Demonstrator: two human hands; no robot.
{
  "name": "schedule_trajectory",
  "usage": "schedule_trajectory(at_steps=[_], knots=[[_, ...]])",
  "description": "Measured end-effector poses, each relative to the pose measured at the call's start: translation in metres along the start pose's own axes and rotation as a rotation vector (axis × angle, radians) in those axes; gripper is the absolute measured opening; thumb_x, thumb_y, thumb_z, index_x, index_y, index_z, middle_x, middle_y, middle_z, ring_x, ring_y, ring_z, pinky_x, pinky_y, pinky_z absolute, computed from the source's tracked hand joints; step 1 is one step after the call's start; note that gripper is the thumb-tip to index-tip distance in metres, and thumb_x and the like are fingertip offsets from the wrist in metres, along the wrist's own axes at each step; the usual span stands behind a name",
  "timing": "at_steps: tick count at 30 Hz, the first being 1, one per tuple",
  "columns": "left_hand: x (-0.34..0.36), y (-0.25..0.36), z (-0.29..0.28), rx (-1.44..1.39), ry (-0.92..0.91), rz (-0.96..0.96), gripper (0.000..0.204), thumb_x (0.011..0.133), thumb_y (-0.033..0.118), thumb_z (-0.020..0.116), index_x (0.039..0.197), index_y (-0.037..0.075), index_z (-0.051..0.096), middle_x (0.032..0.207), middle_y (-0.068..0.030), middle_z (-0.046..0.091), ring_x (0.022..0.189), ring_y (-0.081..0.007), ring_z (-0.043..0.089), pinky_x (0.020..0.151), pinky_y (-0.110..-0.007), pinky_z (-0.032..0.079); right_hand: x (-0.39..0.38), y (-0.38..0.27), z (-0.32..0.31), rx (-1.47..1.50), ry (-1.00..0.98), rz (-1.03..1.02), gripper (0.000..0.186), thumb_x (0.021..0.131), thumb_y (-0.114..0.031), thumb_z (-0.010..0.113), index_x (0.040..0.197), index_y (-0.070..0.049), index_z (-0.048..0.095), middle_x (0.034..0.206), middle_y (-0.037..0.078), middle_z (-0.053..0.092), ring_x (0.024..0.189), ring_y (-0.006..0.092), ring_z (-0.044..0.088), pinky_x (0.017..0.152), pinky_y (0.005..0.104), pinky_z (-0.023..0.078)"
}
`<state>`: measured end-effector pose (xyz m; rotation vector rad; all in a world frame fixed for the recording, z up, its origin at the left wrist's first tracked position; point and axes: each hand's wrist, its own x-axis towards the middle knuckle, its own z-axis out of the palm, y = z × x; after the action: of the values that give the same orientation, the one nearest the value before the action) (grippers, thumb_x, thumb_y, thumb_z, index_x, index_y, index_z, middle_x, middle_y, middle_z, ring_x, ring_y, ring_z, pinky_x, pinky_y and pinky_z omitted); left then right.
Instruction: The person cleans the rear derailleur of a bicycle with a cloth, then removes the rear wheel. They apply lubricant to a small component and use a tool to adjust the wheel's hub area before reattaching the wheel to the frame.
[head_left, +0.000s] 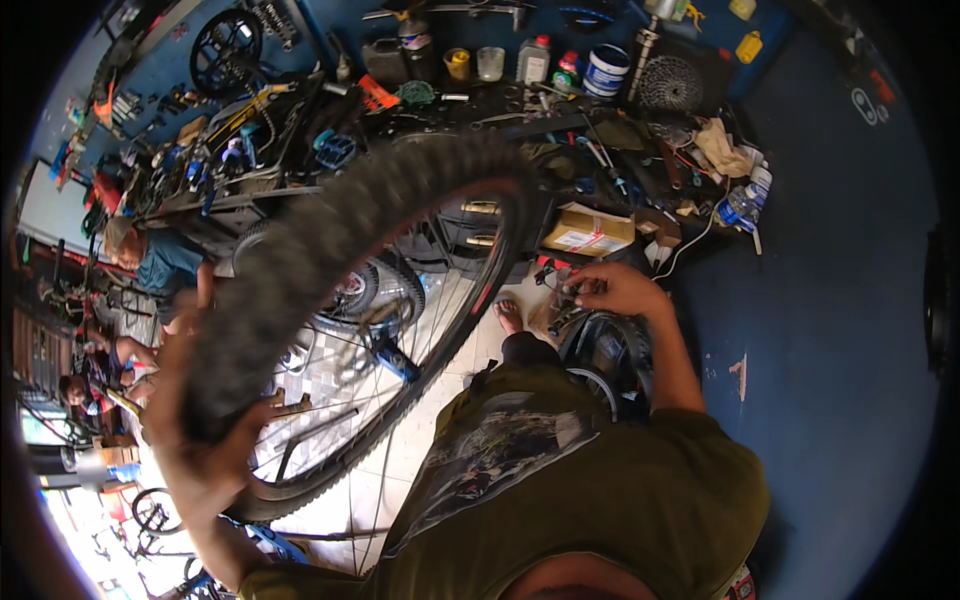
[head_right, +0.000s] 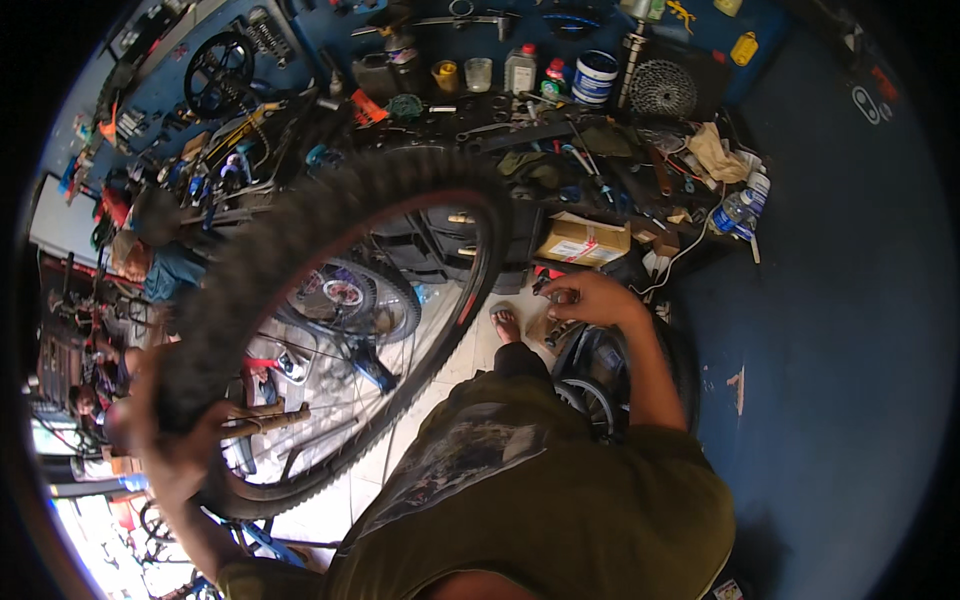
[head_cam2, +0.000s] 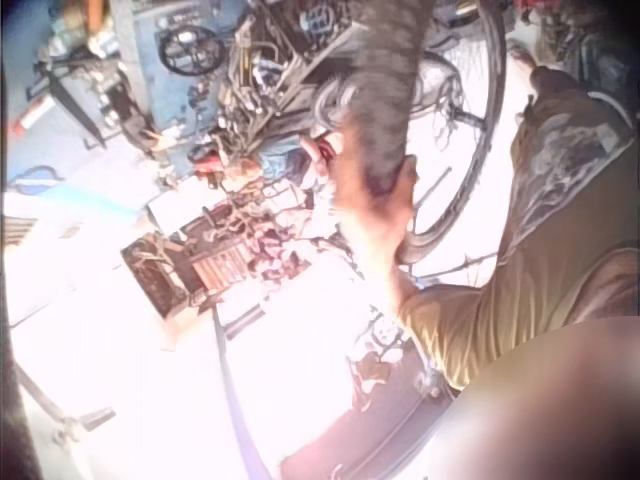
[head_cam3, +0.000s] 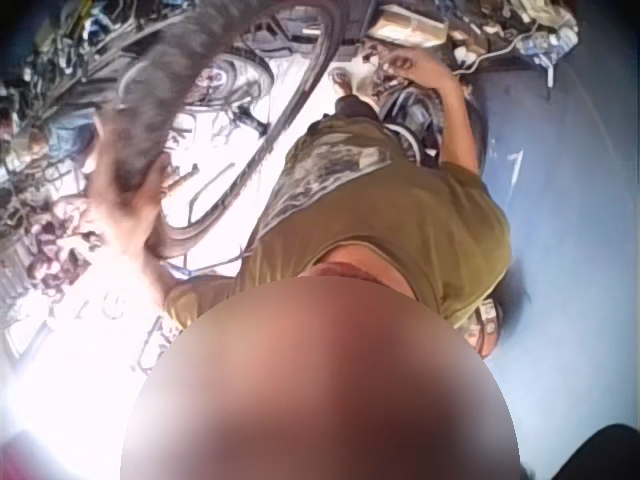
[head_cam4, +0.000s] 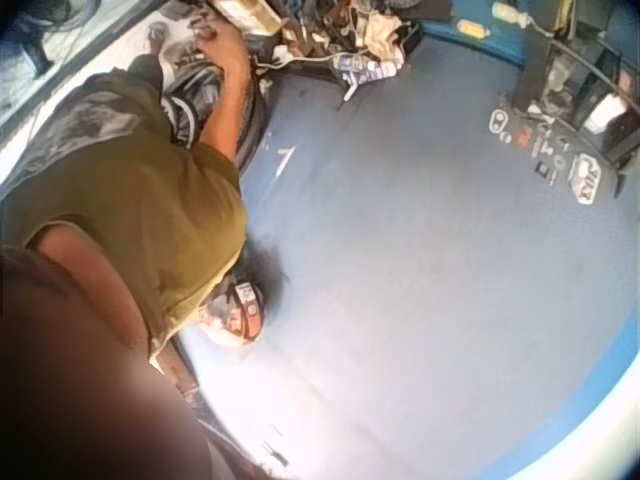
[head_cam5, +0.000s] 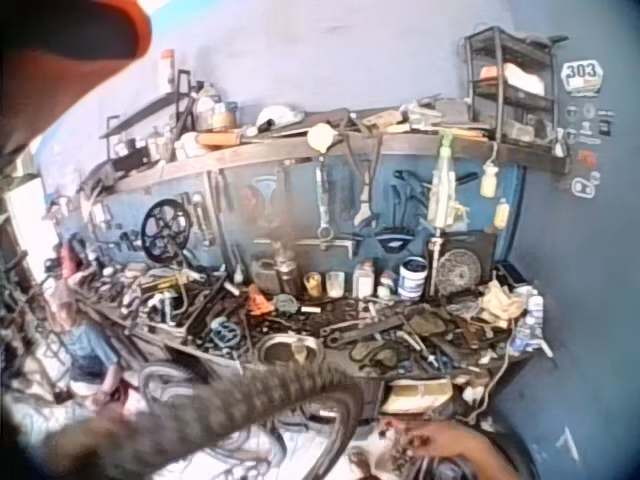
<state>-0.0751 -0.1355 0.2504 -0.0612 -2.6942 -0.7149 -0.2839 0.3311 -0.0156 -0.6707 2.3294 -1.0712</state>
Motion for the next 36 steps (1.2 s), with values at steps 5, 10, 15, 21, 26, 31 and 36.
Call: schedule_trajectory(at_steps=[5,10,15,21,26,31,36], knots=[[0.022,-0.035,0.119,0.082,-0.378,-0.009,0.090,0.072,0.013,0.084,0.152,0.019,0.043,0.125,-0.0200,0.062,0.110,-0.0362,0.064,0.096,-0.044,0.051,-0.024,0.059,0.020,-0.146,0.273,0.252,0.021,0.079,-0.023,0.082,0.092,-0.009,0.073,0.090,0.010,0.066,0.088,0.0279,0.067,0.078,0.0394,0.052],[0.001,-0.114,0.250,0.218,-0.685,-0.049,0.090,0.078,0.024,0.081,0.155,0.033,0.036,0.117,-0.0228,0.060,0.098,-0.0414,0.066,0.083,-0.049,0.057,-0.048,0.073,0.017,-0.266,0.377,0.589,0.026,0.080,-0.035,0.083,0.089,-0.012,0.074,0.098,0.010,0.060,0.096,0.0308,0.064,0.083,0.0439,0.050],[-0.024,-0.196,0.347,0.273,-0.730,0.069,0.092,0.079,0.025,0.081,0.155,0.043,0.032,0.114,-0.0208,0.058,0.098,-0.0410,0.065,0.081,-0.050,0.058,-0.016,0.099,-0.028,-0.311,0.562,0.497,0.023,0.086,-0.028,0.077,0.105,-0.015,0.075,0.104,0.011,0.060,0.098,0.0321,0.065,0.083,0.0456,0.051],[0.014,-0.247,0.391,0.174,-0.806,0.060,0.097,0.077,0.015,0.083,0.154,0.048,0.033,0.132,-0.0231,0.053,0.114,-0.0446,0.060,0.095,-0.050,0.054,0.078,0.120,-0.102,-0.479,0.809,0.206,0.043,0.092,-0.025,0.070,0.134,-0.017,0.064,0.105,0.010,0.061,0.088,0.0325,0.064,0.079,0.0440,0.053],[0.062,-0.261,0.421,0.245,-0.805,0.059,0.093,0.079,0.013,0.081,0.152,0.049,0.036,0.133,-0.0199,0.053,0.120,-0.0425,0.056,0.099,-0.050,0.049,0.173,0.131,-0.148,-0.691,0.897,0.251,0.048,0.095,-0.038,0.065,0.134,-0.012,0.062,0.112,0.013,0.061,0.108,0.0325,0.058,0.088,0.0446,0.051],[0.085,-0.306,0.430,0.379,-0.821,0.050,0.088,0.083,0.011,0.075,0.153,0.047,0.035,0.124,-0.0158,0.056,0.122,-0.0386,0.054,0.102,-0.052,0.044,0.210,0.158,-0.161,-0.674,0.816,0.304,0.033,0.094,-0.031,0.066,0.117,-0.009,0.073,0.113,0.011,0.058,0.108,0.0297,0.053,0.089,0.0447,0.045],[0.103,-0.291,0.460,0.410,-0.740,-0.092,0.084,0.086,0.010,0.069,0.156,0.039,0.034,0.130,-0.0169,0.055,0.124,-0.0388,0.052,0.104,-0.054,0.042,0.215,0.163,-0.171,-0.578,0.844,0.342,0.021,0.087,-0.025,0.072,0.104,-0.013,0.075,0.107,0.010,0.061,0.109,0.0302,0.055,0.090,0.0450,0.046]])
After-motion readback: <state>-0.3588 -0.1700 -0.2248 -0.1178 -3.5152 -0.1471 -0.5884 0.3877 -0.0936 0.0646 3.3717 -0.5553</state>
